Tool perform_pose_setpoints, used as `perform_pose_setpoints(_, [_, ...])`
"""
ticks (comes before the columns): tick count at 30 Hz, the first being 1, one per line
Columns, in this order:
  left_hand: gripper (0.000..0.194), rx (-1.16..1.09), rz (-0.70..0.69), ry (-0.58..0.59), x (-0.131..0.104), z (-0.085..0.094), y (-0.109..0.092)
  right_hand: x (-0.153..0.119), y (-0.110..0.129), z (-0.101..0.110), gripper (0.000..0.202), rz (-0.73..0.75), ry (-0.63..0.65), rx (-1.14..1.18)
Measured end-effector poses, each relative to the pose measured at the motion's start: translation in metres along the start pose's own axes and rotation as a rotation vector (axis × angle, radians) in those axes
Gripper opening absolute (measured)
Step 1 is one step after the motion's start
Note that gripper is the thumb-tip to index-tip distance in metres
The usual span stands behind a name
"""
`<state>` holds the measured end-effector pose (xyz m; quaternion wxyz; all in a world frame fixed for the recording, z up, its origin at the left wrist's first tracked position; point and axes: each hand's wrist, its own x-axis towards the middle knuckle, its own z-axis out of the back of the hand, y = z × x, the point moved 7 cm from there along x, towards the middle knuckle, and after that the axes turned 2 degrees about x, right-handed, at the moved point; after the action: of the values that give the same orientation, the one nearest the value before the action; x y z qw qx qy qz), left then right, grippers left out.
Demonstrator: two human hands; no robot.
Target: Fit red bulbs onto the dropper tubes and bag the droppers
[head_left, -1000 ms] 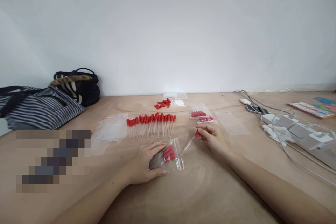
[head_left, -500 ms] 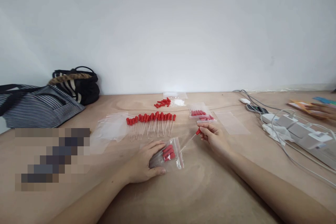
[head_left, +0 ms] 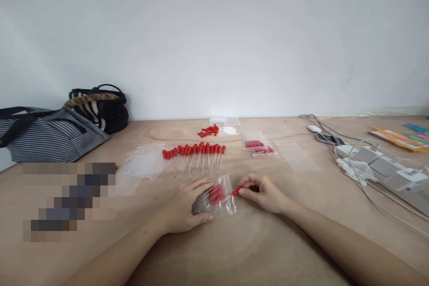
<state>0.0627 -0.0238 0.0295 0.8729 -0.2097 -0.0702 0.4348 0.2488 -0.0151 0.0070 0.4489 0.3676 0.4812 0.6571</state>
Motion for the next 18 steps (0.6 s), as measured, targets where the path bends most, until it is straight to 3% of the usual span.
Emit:
perform_pose_setpoints(4, [0.067,0.029,-0.002,0.008,0.000,0.000,-0.002,0.001,0.010,-0.013,0.013,0.088,0.064,-0.191])
perform_pose_setpoints(9, [0.067,0.036,-0.014,0.009,0.001,0.000,-0.005,0.003,0.023,-0.028,0.011,0.234,0.134,-0.239])
perform_pose_setpoints(18, [0.067,0.020,-0.002,-0.006,0.001,0.004,-0.007,0.015,0.022,-0.038,0.011,0.225,0.166,-0.291])
